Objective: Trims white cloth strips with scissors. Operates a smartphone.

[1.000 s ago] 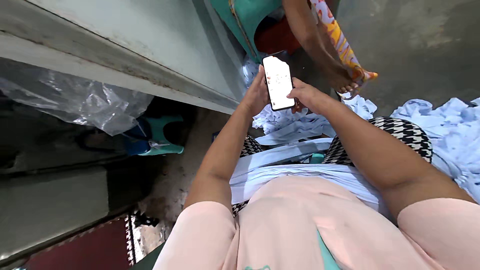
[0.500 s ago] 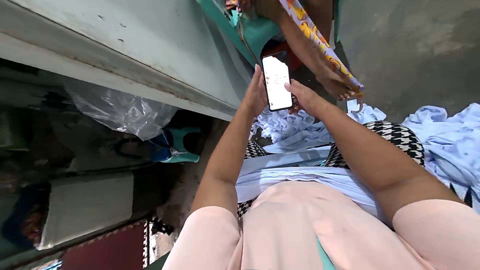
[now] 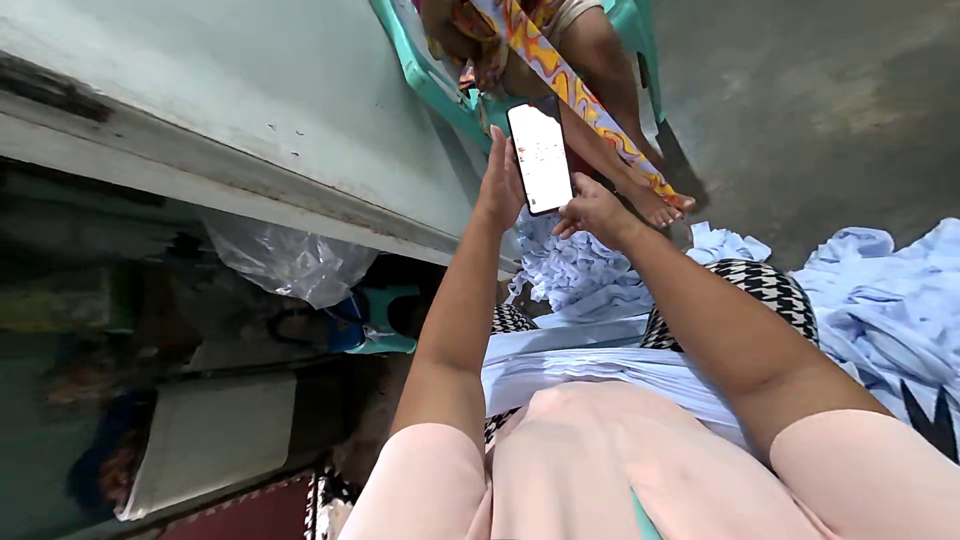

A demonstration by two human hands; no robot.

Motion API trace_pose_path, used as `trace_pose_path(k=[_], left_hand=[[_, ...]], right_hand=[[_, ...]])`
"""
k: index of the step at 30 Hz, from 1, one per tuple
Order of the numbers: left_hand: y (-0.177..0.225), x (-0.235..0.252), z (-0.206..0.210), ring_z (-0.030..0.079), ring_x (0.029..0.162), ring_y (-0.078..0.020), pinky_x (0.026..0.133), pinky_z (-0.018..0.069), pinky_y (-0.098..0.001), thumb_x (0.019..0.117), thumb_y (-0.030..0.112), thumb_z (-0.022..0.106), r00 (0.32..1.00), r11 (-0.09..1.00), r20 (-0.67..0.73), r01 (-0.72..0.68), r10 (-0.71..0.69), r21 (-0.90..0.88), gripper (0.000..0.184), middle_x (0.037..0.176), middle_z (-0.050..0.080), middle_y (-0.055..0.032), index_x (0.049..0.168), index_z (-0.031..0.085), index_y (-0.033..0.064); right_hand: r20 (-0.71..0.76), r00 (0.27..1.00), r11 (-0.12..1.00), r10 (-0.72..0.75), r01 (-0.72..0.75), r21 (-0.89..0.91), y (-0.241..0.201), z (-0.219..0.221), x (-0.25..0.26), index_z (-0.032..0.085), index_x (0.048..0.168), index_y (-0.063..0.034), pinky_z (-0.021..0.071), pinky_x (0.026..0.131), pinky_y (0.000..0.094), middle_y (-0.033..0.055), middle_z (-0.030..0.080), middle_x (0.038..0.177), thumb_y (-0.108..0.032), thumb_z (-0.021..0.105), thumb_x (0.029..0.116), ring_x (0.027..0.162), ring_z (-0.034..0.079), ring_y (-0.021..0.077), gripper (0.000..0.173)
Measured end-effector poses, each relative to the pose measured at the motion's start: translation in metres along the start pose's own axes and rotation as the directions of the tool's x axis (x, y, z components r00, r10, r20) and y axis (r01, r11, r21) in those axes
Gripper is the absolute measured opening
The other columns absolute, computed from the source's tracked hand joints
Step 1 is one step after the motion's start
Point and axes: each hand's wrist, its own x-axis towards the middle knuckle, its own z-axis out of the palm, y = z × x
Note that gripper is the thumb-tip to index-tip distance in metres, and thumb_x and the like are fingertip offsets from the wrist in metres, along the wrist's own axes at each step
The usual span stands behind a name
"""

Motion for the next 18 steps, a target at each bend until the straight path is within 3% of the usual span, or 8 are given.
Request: trace_pose_path(k=[10,18], left_hand=[[0.005,-0.007,0.016,0.046,0.141,-0.0260,0.112,0.0441,-0.0484,0.0967,0.075,0.002,0.999,0.999,-0.043,0.017,-0.018,-0.027,0.091,0.160,0.038,-0.0131,0.164,0.009,0.0148],[0.012,-0.022,0.027,0.052,0.136,-0.0258,0.109,0.0474,-0.0484,0.0965,0.076,0.004,0.997,1.000,-0.076,-0.017,0.018,0.012,0.090,0.155,0.045,-0.0130,0.163,0.012,0.0152]], right_hand=[[0.044,0.999,0.999,-0.029,0.028,0.024,-0.006,-0.008,-0.009,0.039,0.144,-0.0062,0.0613,0.062,0.0390,0.0179,0.066,0.110,0.000,0.042,0.0987,0.070,0.070,0.0249,0.046],[0.082,0.996,1.000,-0.026,0.027,0.001,-0.010,-0.008,-0.016,0.039,0.144,-0.0057,0.0612,0.062,0.0388,0.0182,0.068,0.104,0.000,0.039,0.1008,0.068,0.070,0.0252,0.043]])
